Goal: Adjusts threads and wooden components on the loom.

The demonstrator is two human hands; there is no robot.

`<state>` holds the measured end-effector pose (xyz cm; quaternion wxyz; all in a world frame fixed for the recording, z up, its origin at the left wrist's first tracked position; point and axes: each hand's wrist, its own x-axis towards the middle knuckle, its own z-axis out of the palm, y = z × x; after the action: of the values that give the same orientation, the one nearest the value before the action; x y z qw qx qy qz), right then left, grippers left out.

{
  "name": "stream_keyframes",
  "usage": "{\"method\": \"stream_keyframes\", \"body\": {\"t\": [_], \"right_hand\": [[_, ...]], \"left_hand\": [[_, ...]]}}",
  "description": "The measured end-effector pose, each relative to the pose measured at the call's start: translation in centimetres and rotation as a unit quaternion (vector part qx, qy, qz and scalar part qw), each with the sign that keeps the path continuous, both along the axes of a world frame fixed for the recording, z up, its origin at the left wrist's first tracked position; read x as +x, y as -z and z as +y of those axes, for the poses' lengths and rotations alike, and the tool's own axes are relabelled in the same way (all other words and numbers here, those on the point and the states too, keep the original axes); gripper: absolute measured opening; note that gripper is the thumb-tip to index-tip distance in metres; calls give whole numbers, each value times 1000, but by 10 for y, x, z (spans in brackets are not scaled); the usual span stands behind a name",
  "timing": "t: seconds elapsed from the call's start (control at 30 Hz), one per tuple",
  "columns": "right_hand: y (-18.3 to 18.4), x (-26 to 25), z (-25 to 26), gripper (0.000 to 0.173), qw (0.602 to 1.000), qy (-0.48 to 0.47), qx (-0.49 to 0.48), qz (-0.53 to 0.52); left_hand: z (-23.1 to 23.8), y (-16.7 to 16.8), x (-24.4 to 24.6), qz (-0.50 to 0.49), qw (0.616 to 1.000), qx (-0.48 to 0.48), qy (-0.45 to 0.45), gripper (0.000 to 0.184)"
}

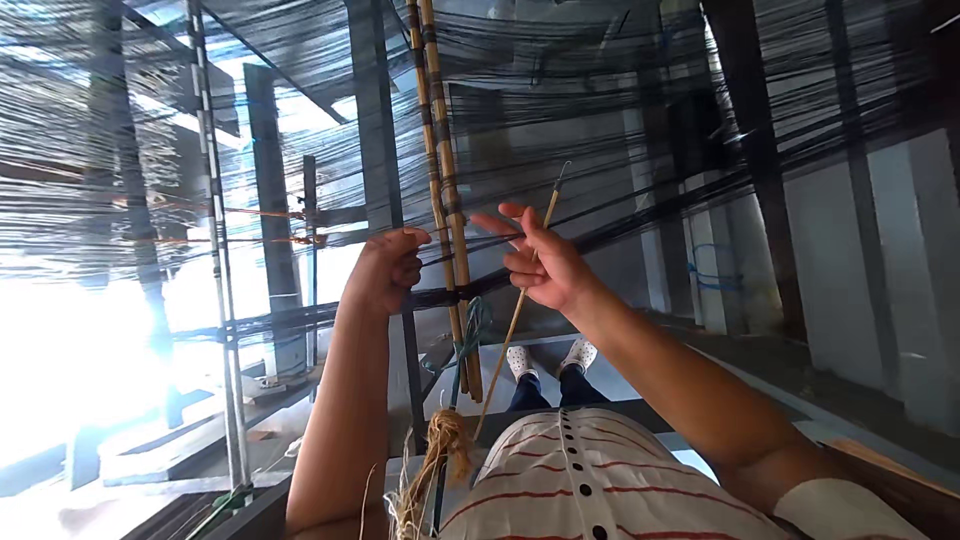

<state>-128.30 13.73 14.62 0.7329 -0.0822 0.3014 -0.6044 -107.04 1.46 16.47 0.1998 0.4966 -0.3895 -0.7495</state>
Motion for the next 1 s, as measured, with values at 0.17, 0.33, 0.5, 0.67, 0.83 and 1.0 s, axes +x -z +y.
{"method": "stream_keyframes", "body": {"t": [0.17,0.33,0.5,0.67,0.83,1.0], "right_hand": [[-3,-3,7,41,995,31,80,52],[-8,4,7,32,981,71,141,111],[-7,11,5,22,971,102,181,122],[-7,13,4,18,969,115,188,115],[-7,3,7,15,962,178,180,101],[-4,-46,18,20,947,249,165,116]], "left_hand": [[-11,5,16,3,999,-16,30,34],[-7,-2,16,-61,988,-131,60,25],[-3,2,19,-30,988,-148,40,23],[4,5,25,-26,988,-145,44,22],[2,13,28,-91,980,-165,56,22],[5,19,22,-91,973,-211,-3,23]]}}
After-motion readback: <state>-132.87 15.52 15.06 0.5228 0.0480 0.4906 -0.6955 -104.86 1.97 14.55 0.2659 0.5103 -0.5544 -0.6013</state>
